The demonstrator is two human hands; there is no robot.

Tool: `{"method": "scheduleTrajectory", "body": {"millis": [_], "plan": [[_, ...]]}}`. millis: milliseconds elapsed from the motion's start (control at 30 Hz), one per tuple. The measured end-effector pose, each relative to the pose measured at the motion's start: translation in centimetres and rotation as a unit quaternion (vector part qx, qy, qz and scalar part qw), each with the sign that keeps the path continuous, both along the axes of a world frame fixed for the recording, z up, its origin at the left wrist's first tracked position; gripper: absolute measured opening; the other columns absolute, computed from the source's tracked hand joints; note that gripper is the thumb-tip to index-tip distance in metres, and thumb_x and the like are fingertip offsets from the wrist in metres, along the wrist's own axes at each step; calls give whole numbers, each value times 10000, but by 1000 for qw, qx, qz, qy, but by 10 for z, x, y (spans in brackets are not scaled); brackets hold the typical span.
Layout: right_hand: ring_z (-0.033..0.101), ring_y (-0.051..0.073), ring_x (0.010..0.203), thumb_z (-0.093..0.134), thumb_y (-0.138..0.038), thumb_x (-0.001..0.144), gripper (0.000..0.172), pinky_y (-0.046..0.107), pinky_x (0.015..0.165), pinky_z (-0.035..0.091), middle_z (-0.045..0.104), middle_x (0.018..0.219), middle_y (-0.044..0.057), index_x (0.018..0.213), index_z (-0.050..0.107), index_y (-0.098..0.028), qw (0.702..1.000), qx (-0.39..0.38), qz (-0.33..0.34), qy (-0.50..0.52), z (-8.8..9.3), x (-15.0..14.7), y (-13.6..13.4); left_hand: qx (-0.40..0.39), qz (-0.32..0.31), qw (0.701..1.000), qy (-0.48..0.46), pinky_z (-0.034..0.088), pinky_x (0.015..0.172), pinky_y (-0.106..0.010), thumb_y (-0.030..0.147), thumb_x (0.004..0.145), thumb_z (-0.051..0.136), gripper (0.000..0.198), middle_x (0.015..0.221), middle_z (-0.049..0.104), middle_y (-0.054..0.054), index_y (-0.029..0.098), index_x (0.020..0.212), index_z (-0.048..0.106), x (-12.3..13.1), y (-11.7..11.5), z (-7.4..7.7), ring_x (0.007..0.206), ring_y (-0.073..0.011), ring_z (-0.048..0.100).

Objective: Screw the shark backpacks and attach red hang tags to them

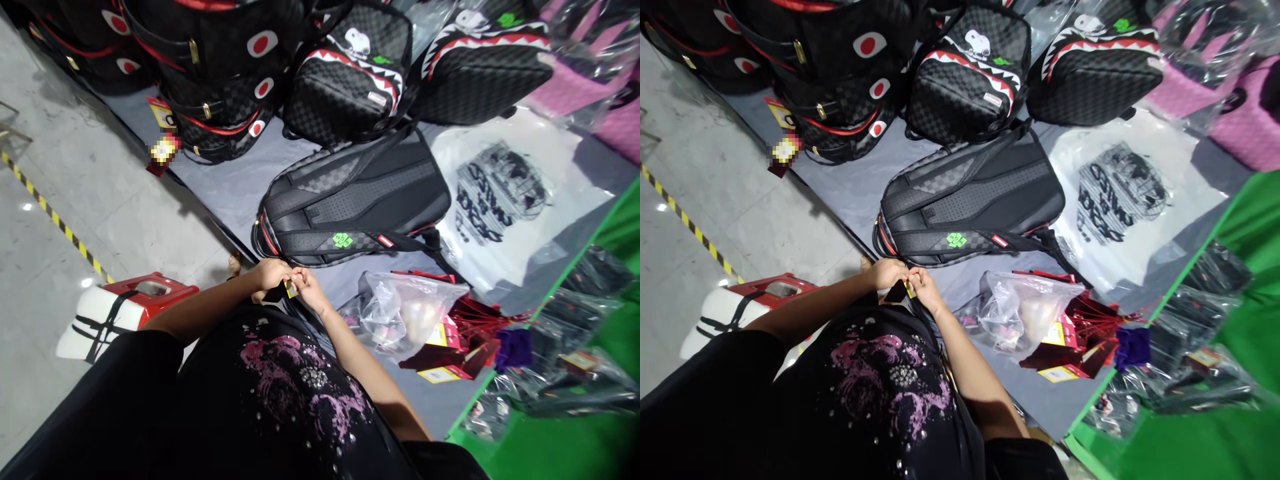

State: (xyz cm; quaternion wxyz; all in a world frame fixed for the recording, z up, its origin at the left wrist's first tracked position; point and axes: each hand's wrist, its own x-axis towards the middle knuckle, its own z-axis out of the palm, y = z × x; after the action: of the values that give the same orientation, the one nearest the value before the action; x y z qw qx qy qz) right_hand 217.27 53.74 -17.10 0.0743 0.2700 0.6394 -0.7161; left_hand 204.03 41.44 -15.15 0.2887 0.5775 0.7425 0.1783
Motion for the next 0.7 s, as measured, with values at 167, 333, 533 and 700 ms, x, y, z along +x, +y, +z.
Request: {"method": "scheduleTrajectory", "body": {"millis": [167,333,533,700], "plan": [[430,107,535,656,-493,702,324,246,555,360,481,579,-63,800,525,-214,1000,21,-14,9,1,-1,2,23,58,997,-35,402,675,-250,256,893,464,236,828,671,-17,205,829,685,3,-4,-6,789,-153,606],[439,119,580,612,-439,738,242,252,576,356,509,615,-37,721,564,-203,997,60,-40,12,2,-2,0,56,117,989,-76,433,749,-232,222,896,439,236,897,676,-19,193,899,673,10,-7,-11,843,-139,610],[430,114,548,585,-469,788,318,254,559,353,506,566,-30,623,541,-201,996,65,-55,12,-1,-5,-2,83,152,979,-106,435,778,-239,223,902,433,254,849,668,-20,193,829,674,14,-9,-13,825,-144,603],[490,101,542,664,-493,720,316,251,570,408,578,660,-31,789,557,-204,996,16,-83,19,-3,-5,-7,96,189,971,-114,432,748,-247,211,894,435,243,821,658,-23,181,823,665,15,-10,-12,791,-144,594]]}}
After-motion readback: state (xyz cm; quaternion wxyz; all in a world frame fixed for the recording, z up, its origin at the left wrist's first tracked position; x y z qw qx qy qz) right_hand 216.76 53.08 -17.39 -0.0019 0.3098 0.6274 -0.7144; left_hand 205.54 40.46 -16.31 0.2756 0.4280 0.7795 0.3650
